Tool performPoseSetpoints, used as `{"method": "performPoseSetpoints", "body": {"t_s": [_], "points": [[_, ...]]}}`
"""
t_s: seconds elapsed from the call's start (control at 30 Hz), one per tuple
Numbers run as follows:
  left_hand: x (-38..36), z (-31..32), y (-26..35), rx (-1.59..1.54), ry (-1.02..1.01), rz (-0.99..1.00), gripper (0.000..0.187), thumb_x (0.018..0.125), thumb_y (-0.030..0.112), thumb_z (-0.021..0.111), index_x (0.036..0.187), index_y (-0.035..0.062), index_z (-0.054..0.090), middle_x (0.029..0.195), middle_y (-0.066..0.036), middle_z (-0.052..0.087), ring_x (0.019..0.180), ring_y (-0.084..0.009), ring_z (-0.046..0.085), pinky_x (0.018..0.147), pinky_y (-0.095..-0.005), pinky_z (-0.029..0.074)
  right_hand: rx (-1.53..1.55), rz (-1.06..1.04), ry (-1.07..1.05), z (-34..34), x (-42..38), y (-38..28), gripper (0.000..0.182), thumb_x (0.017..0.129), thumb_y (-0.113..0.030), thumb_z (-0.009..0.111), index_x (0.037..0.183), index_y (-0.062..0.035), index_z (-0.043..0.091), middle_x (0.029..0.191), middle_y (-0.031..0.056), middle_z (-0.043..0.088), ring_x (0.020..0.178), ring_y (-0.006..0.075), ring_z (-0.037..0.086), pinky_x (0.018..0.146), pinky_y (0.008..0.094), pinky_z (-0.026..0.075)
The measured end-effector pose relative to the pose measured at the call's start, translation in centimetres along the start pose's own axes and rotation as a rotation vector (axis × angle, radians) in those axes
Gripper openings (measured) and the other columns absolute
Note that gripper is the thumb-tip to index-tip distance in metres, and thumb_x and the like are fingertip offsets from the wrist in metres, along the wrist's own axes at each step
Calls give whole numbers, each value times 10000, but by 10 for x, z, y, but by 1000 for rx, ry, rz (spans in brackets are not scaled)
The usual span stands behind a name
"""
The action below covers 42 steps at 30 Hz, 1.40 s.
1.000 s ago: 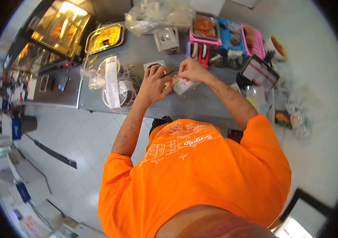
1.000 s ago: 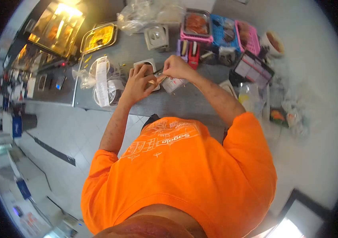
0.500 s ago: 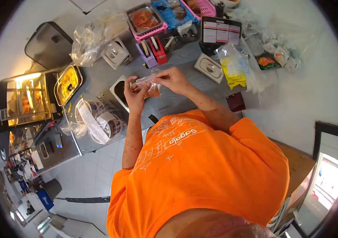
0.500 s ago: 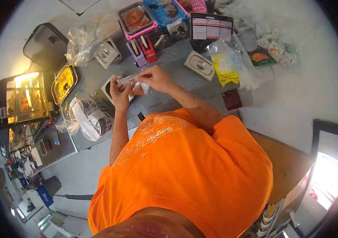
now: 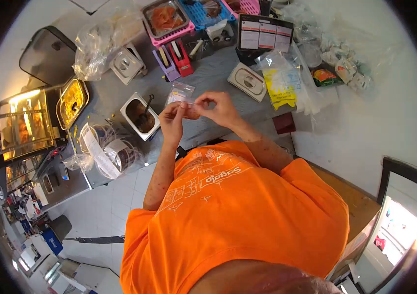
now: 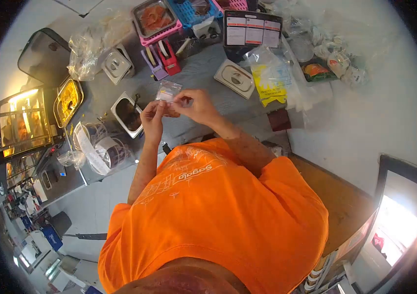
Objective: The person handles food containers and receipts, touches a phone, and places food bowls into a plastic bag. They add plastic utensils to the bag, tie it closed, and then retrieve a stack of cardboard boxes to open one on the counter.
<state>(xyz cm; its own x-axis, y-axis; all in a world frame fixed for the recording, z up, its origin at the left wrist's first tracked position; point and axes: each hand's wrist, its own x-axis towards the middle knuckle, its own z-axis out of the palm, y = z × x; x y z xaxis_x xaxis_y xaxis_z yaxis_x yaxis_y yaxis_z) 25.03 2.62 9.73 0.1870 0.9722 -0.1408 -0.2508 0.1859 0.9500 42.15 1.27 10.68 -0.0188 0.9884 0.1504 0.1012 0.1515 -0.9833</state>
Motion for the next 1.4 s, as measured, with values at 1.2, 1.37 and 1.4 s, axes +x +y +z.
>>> {"method": "performPoseSetpoints", "body": {"t_s": [1.2,1.37,1.4], "points": [[-86,-377,160,1095,-175,-134,394,903,330,512,938,-41,643,869,-174,642,828,-324,570,791,-414,406,-632,-492,-321,404,18,-12,504,728,-428,654,1108,-100,607,1242,157,471,1200,355,375,958,518,339],[-110,-337,184,1292,-555,332,194,817,181,537,781,7,616,731,-166,578,730,-359,533,715,-426,401,-554,-381,-72,411,-39,-47,254,813,-261,580,964,-67,645,1166,113,554,1218,304,385,1017,539,259],[-117,-326,187,1287,-587,349,194,817,181,537,781,7,616,731,-166,578,730,-359,533,715,-426,401,-585,-428,36,408,-54,-48,247,813,-245,577,956,-55,641,1109,104,582,1195,280,418,1007,546,266]]}}
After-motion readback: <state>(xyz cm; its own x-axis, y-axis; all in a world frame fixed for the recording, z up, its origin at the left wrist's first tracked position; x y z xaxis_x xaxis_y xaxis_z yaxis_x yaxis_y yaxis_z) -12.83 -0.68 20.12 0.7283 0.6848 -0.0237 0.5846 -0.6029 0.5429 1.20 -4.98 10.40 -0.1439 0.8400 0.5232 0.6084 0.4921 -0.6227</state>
